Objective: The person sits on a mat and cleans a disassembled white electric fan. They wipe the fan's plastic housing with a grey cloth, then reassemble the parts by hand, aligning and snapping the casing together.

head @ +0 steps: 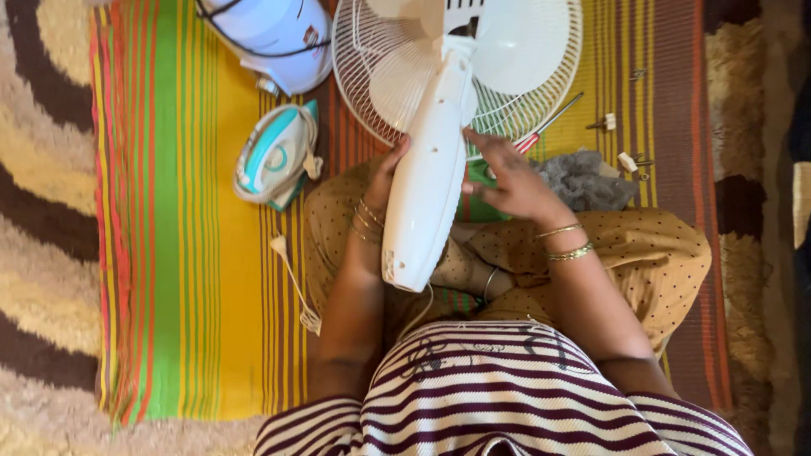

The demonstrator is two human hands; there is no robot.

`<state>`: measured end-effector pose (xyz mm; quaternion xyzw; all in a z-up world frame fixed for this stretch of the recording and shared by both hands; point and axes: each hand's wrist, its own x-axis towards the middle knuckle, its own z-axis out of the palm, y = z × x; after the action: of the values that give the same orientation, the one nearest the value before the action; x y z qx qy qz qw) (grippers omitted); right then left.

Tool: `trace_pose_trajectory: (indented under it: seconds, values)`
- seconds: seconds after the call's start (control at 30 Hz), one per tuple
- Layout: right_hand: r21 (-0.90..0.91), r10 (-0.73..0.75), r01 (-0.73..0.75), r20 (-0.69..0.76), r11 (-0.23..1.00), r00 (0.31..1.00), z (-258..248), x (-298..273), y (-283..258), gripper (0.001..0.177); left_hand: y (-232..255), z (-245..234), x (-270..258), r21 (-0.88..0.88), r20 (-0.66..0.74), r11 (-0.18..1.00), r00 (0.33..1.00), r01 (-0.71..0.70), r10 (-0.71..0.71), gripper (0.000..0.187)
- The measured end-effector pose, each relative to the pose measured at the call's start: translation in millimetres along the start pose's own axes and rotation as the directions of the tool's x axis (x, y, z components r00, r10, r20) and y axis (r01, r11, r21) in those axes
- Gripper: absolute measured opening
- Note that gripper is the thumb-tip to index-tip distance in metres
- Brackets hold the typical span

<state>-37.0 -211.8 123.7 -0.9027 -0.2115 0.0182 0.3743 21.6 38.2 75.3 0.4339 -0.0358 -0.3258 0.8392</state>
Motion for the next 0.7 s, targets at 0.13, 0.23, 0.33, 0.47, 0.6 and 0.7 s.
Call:
trace_pose_trajectory:
  seconds: [0.13, 0.23, 0.33, 0.47, 0.6, 0.7]
  values:
    - [-0.314, -0.116, 0.142, 0.102, 0.939, 0.988, -7, 1, -34, 0.121, -6, -15, 7, -0.038, 0.034, 0.999, 0.999, 0.008, -0.006, 0.064]
    - [-0.349, -0.357, 0.4, 0.184, 0.847, 0.916, 10, 0, -62, 0.118, -13, -16, 8, -0.324, 0.161, 0.944, 0.987, 0.071, -0.02, 0.056]
    - [-0.377, -0.519, 0.552, 0.195, 0.744, 0.832, 30, -5, -84, 0.107, -8, -9, 4, -0.267, 0.055, 0.96, 0.996, 0.081, -0.069, 0.062]
    - [-0.356, -0.612, 0.608, 0.116, 0.709, 0.782, 39, -3, -92, 0.085, -14, -9, 1, -0.325, 0.13, 0.942, 0.991, 0.085, -0.045, 0.06]
    - [-0.324, -0.611, 0.613, 0.123, 0.72, 0.782, 34, -2, -99, 0.08, -26, -23, 10, -0.262, 0.08, 0.964, 0.995, -0.038, 0.061, 0.056]
    - [-0.282, -0.606, 0.601, 0.08, 0.748, 0.792, 26, -1, -103, 0.079, -32, -17, 8, -0.313, 0.144, 0.949, 0.985, -0.044, 0.093, 0.064]
